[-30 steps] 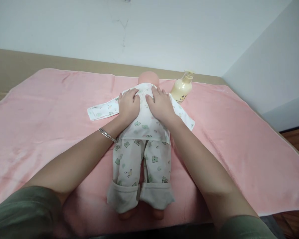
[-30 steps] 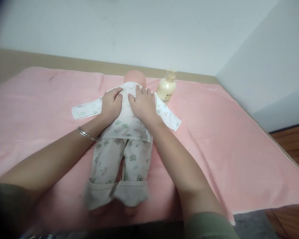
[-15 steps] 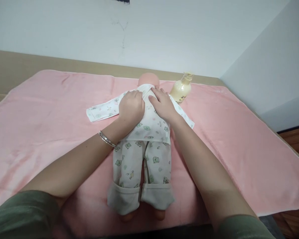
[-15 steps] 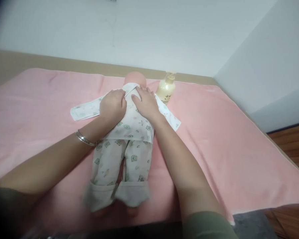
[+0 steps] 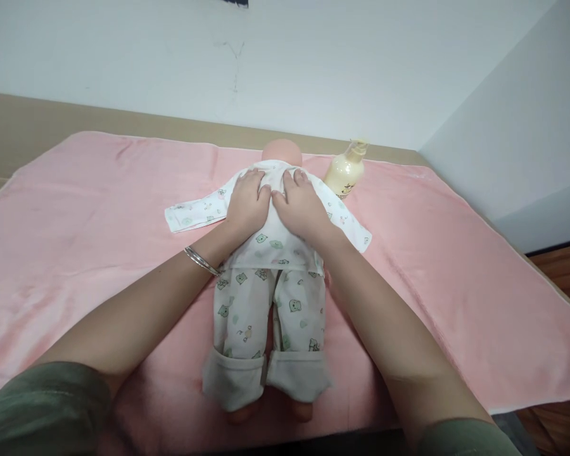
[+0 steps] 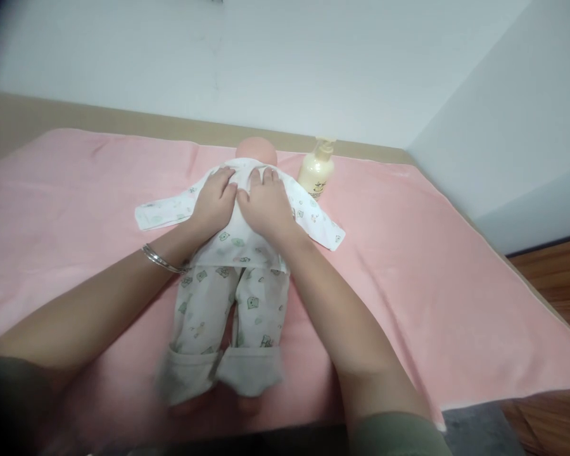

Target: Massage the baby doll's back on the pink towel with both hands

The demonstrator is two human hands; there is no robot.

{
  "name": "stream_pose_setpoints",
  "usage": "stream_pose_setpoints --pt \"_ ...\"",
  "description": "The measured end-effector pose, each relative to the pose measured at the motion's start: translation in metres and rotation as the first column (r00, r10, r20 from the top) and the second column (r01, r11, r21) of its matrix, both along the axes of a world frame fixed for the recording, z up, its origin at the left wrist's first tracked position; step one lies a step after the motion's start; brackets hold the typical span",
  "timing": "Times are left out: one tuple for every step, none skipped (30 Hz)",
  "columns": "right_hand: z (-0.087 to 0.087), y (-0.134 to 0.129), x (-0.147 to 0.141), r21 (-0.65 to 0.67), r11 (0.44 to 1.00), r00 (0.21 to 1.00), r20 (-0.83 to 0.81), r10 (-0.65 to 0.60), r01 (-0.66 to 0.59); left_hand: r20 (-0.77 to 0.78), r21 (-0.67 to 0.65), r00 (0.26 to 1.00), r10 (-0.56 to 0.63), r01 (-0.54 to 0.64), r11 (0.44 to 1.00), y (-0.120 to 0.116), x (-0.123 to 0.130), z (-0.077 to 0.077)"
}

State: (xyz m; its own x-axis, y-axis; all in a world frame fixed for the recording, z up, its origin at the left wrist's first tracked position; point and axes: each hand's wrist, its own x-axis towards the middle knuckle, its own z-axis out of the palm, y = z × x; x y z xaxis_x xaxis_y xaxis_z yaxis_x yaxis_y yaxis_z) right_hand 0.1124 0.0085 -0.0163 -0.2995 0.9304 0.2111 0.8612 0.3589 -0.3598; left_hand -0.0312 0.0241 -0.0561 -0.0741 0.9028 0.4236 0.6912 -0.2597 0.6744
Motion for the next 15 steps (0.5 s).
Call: stream_pose_setpoints --pt "0.000 0.008 0.007 -0.029 0.999 0.999 -0.037 0.027 -0.028 -0.028 -0.003 1.000 0.011 -0.011 1.000 -0.003 0.002 0.003" --pt "0.000 0.016 0.013 -0.054 0.997 0.996 -0.072 0.049 -0.053 -0.061 -0.011 0.998 0.024 -0.025 1.000 -0.007 0.006 0.006" --pt "-0.001 0.022 0.018 -0.070 0.995 0.993 -0.100 0.060 -0.068 -0.095 -0.025 0.995 0.037 -0.039 0.999 -0.012 0.010 0.008" --pt "-0.002 0.027 0.021 -0.077 0.994 0.991 -0.115 0.064 -0.073 -0.127 -0.043 0.991 0.046 -0.052 0.998 -0.018 0.015 0.011" --pt "-0.003 0.030 0.023 -0.077 0.994 0.991 -0.120 0.063 -0.072 -0.154 -0.060 0.987 0.049 -0.059 0.996 -0.023 0.019 0.013" --pt "-0.003 0.030 0.024 -0.071 0.995 0.992 -0.116 0.058 -0.067 -0.172 -0.073 0.984 0.046 -0.060 0.996 -0.027 0.024 0.015" --pt "-0.002 0.029 0.023 -0.061 0.996 0.993 -0.106 0.054 -0.061 -0.180 -0.080 0.983 0.037 -0.052 0.995 -0.030 0.027 0.015" --pt "-0.001 0.026 0.021 -0.049 0.997 0.994 -0.092 0.050 -0.055 -0.178 -0.083 0.984 0.023 -0.039 0.996 -0.031 0.028 0.015" --pt "0.002 0.021 0.018 -0.040 0.998 0.996 -0.075 0.042 -0.045 -0.167 -0.085 0.986 0.007 -0.021 0.996 -0.029 0.028 0.014" --pt "0.005 0.014 0.014 -0.033 0.999 0.998 -0.051 0.025 -0.026 -0.146 -0.088 0.989 -0.007 -0.006 0.996 -0.025 0.025 0.013" --pt "0.009 0.007 0.009 -0.027 1.000 1.000 -0.021 -0.004 0.003 -0.117 -0.092 0.993 -0.022 0.011 0.996 -0.019 0.020 0.011" --pt "0.012 -0.001 0.005 -0.018 0.999 0.999 0.017 -0.038 0.039 -0.084 -0.097 0.996 -0.037 0.029 0.995 -0.012 0.014 0.009" --pt "0.015 -0.010 0.000 -0.003 0.998 0.996 0.061 -0.068 0.068 -0.048 -0.094 0.997 -0.051 0.047 0.995 -0.005 0.007 0.007" --pt "0.017 -0.017 -0.005 0.015 0.996 0.990 0.108 -0.086 0.085 -0.014 -0.079 0.998 -0.068 0.067 0.995 0.002 0.001 0.006" --pt "0.019 -0.023 -0.008 0.032 0.995 0.984 0.153 -0.093 0.090 0.019 -0.061 0.997 -0.080 0.081 0.995 0.008 -0.004 0.006"
